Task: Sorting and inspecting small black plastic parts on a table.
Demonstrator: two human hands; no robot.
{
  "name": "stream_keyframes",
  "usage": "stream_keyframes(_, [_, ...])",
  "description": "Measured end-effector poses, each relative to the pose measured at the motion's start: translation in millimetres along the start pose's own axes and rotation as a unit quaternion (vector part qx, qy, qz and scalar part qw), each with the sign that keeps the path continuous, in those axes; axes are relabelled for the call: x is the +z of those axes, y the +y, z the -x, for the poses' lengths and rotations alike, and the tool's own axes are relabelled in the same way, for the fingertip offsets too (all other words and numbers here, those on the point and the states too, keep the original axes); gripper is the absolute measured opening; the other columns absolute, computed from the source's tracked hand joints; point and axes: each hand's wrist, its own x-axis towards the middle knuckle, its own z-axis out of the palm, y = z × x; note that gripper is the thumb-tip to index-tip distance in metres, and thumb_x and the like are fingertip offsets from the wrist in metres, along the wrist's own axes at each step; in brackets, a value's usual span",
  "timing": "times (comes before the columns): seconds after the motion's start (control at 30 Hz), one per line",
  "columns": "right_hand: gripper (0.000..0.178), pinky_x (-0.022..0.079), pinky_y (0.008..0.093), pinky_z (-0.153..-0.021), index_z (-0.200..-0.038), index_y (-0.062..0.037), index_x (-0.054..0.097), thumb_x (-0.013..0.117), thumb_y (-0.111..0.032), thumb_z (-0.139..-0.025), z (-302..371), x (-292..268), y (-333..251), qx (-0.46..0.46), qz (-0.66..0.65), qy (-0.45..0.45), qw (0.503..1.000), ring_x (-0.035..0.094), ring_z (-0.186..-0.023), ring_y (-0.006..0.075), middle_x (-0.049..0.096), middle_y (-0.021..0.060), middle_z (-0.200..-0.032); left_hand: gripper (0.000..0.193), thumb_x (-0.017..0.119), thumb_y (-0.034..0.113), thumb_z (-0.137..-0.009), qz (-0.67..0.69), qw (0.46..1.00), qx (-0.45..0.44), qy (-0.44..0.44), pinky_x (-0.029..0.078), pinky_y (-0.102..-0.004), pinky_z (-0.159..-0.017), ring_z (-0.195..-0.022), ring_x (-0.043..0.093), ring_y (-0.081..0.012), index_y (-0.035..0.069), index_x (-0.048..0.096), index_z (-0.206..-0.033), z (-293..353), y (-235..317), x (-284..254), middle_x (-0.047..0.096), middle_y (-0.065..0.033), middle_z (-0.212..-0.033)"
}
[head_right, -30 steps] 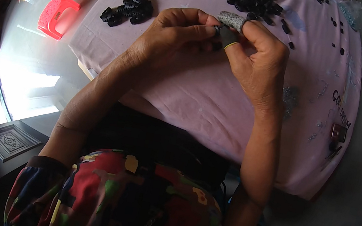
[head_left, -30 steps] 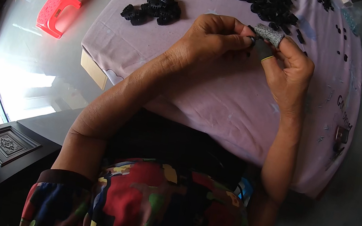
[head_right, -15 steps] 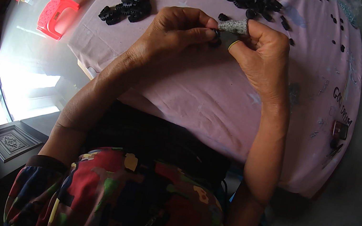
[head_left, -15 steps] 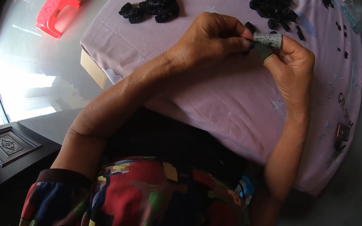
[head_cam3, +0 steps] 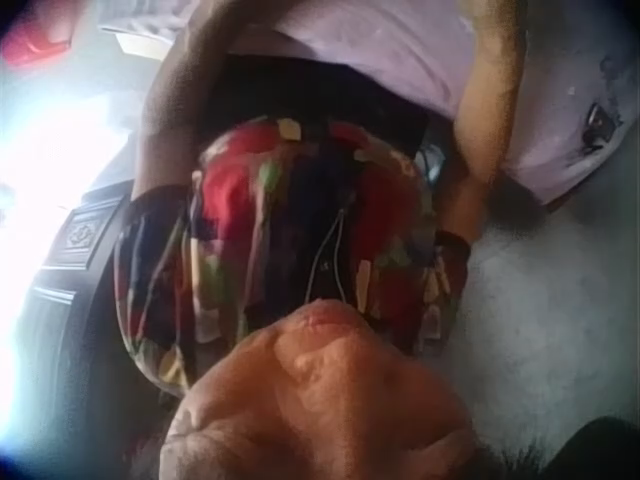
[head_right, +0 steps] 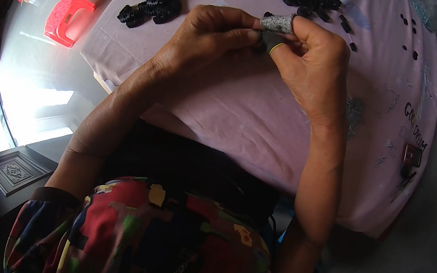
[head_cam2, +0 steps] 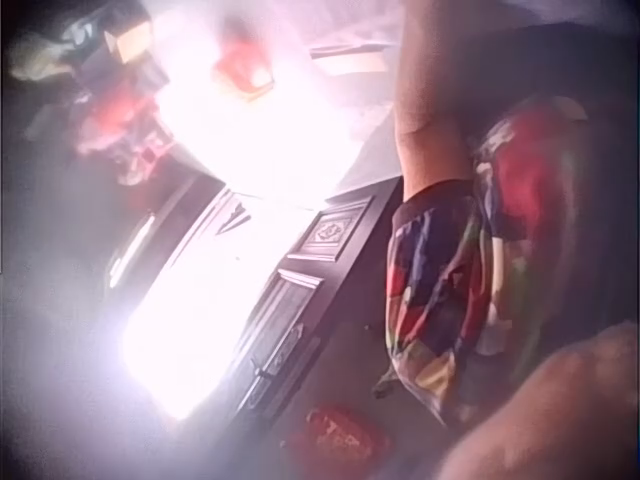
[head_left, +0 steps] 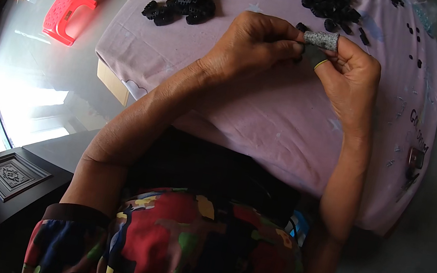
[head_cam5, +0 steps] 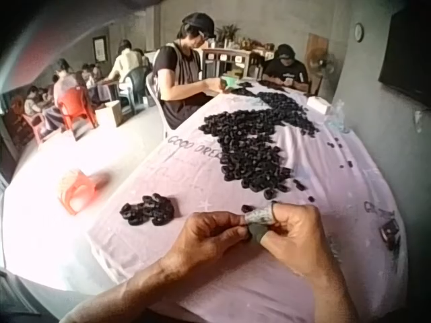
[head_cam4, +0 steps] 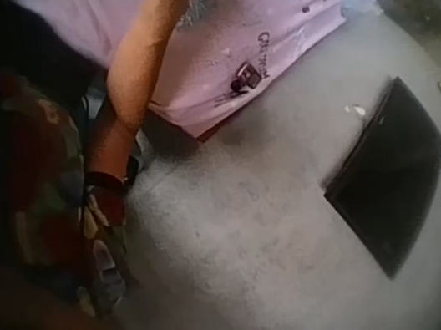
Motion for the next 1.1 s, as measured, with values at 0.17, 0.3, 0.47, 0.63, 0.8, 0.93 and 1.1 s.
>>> stream_keyframes(0.17, [0.009,0.054,0.0225,-0.065,-0.093,0.003,0.071,0.067,0.003,-0.084,-1,4,-5,0.001,-0.025,0.003,1.0,0.066,-0.071,0.006,0.073,0.0058,-0.079,0.017,0.067,0.008,-0.097,-0.008,1.0,0.025,0.01,0.056,-0.023,-0.071,-0.078,0.067,-0.0089,-0.002,0.07,-0.11,0,0,-1,0.072,-0.0055,-0.087])
stream_keyframes(0.3, [0.011,0.053,0.0257,-0.062,-0.094,0.0035,0.07,0.067,0.001,-0.084,1,5,-11,-0.003,0.07,0.02,0.997,0.066,-0.068,0.011,0.071,0.0091,-0.078,0.017,0.066,0.008,-0.097,0.029,0.999,0.0,0.016,0.056,-0.0237,-0.071,-0.076,0.067,-0.0093,-0.003,0.07,-0.11,-1,1,-3,0.072,-0.0061,-0.087])
stream_keyframes(0.47, [0.015,0.052,0.0297,-0.06,-0.096,0.0033,0.069,0.068,0.0,-0.081,1,9,-9,-0.055,0.158,0.007,0.986,0.064,-0.063,0.0194,0.065,0.0117,-0.075,0.021,0.066,0.013,-0.098,0.071,0.997,-0.024,-0.005,0.056,-0.0245,-0.08,-0.083,0.066,-0.0099,0.0,0.069,-0.115,-4,-3,-7,0.071,-0.0046,-0.095])
stream_keyframes(0.63, [0.024,0.054,0.0349,-0.066,-0.1,0.002,0.067,0.072,-0.001,-0.076,3,20,-20,-0.073,0.163,0.011,0.984,0.068,-0.076,0.0262,0.066,0.0132,-0.086,0.02,0.067,0.011,-0.097,0.134,0.989,-0.052,0.022,0.057,-0.0262,-0.082,-0.088,0.069,-0.0122,0.0,0.069,-0.114,-2,-2,-8,0.072,-0.0055,-0.098])
stream_keyframes(0.8, [0.029,0.055,0.0391,-0.07,-0.1,0.0011,0.067,0.075,-0.001,-0.071,3,24,-14,-0.112,0.203,0.045,0.972,0.068,-0.08,0.032,0.068,0.0139,-0.09,0.02,0.069,0.011,-0.096,0.147,0.987,-0.057,0.021,0.058,-0.0281,-0.085,-0.093,0.07,-0.0136,0.001,0.07,-0.113,-5,-3,-6,0.073,-0.0063,-0.101])
stream_keyframes(0.93, [0.03,0.055,0.0402,-0.07,-0.098,0.0008,0.068,0.076,0.0,-0.069,4,25,-11,-0.115,0.218,0.065,0.967,0.067,-0.08,0.0337,0.068,0.0144,-0.089,0.021,0.069,0.012,-0.096,0.148,0.986,-0.066,0.027,0.057,-0.0281,-0.088,-0.093,0.07,-0.0129,0.001,0.071,-0.114,-3,0,-2,0.073,-0.0061,-0.101])
stream_keyframes(1.1, [0.031,0.055,0.0393,-0.07,-0.098,0.0002,0.069,0.077,0.0,-0.068,2,22,-13,-0.156,0.249,0.083,0.952,0.067,-0.08,0.0316,0.069,0.0131,-0.088,0.025,0.068,0.016,-0.098,0.128,0.99,-0.05,0.019,0.056,-0.028,-0.09,-0.095,0.07,-0.0132,0.0,0.07,-0.118,-2,2,-3,0.074,-0.007,-0.105])
